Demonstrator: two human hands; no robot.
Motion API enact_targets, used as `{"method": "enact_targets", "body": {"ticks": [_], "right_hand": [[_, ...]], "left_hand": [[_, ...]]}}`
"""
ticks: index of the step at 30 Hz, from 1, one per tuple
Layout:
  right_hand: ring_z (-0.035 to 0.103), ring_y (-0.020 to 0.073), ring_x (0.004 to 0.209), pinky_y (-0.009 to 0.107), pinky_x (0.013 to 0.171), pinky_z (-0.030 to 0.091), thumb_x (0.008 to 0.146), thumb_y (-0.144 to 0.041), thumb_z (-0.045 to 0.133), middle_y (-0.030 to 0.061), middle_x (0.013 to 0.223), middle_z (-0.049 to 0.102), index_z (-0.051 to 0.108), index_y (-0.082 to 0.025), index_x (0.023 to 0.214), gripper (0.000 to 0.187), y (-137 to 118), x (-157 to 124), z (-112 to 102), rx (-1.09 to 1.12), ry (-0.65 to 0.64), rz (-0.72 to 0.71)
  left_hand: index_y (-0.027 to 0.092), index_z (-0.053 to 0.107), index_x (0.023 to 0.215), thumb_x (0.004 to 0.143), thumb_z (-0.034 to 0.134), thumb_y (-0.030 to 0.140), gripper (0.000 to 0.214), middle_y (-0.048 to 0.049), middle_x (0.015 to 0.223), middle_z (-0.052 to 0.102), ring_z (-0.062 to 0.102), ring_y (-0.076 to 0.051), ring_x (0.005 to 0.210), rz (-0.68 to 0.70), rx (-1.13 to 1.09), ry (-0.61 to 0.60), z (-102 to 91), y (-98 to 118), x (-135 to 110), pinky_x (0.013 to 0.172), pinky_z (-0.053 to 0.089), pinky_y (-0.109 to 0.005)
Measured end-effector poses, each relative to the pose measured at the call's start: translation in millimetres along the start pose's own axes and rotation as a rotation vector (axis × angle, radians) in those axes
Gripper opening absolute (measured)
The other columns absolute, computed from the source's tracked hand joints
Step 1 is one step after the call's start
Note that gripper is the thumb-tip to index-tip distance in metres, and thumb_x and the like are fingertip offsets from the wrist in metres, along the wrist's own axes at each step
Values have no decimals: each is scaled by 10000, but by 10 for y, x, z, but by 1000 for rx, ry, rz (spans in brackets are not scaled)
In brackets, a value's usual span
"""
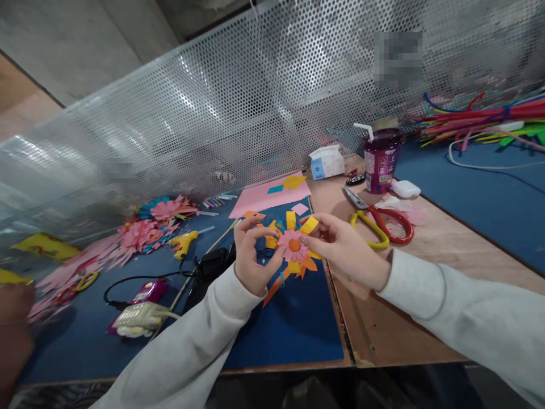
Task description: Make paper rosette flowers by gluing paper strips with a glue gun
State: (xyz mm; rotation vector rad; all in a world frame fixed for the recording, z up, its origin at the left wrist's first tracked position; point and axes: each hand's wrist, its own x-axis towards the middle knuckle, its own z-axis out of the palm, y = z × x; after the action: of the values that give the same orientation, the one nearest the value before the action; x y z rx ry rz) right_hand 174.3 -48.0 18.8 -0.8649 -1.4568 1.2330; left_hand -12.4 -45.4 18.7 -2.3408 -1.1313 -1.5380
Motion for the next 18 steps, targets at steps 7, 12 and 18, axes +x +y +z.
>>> {"method": "enact_targets", "body": {"ticks": [7, 12, 18], "right_hand": [[629, 194, 845, 328, 733, 516, 749, -404, 658, 31, 854, 648, 570, -200, 971, 314, -18, -16, 1, -18, -1, -28], [623, 187, 848, 319, 736, 513, 748, -388, 664, 31, 867, 641, 570, -198, 975, 311, -33, -34, 11, 0, -7, -14], [627, 162, 813, 289, 717, 520, 742, -377, 672, 32, 904, 651, 579, -199, 997, 325, -76, -58, 29, 37, 7, 1]], "left_hand": [[203, 570, 870, 689, 661, 192, 203, -74, 1112, 443, 479, -239, 1115, 16, 3, -22, 19, -42, -8, 908, 439, -438], [204, 566, 881, 686, 656, 187, 216, -70, 1098, 433, 471, -232, 1116, 10, -19, -14, 19, -24, -8, 910, 445, -430], [210, 528, 939, 678, 666, 199, 295, -76, 1118, 435, 470, -237, 1129, -26, -115, -12, 31, -21, -37, 944, 424, -458]]}}
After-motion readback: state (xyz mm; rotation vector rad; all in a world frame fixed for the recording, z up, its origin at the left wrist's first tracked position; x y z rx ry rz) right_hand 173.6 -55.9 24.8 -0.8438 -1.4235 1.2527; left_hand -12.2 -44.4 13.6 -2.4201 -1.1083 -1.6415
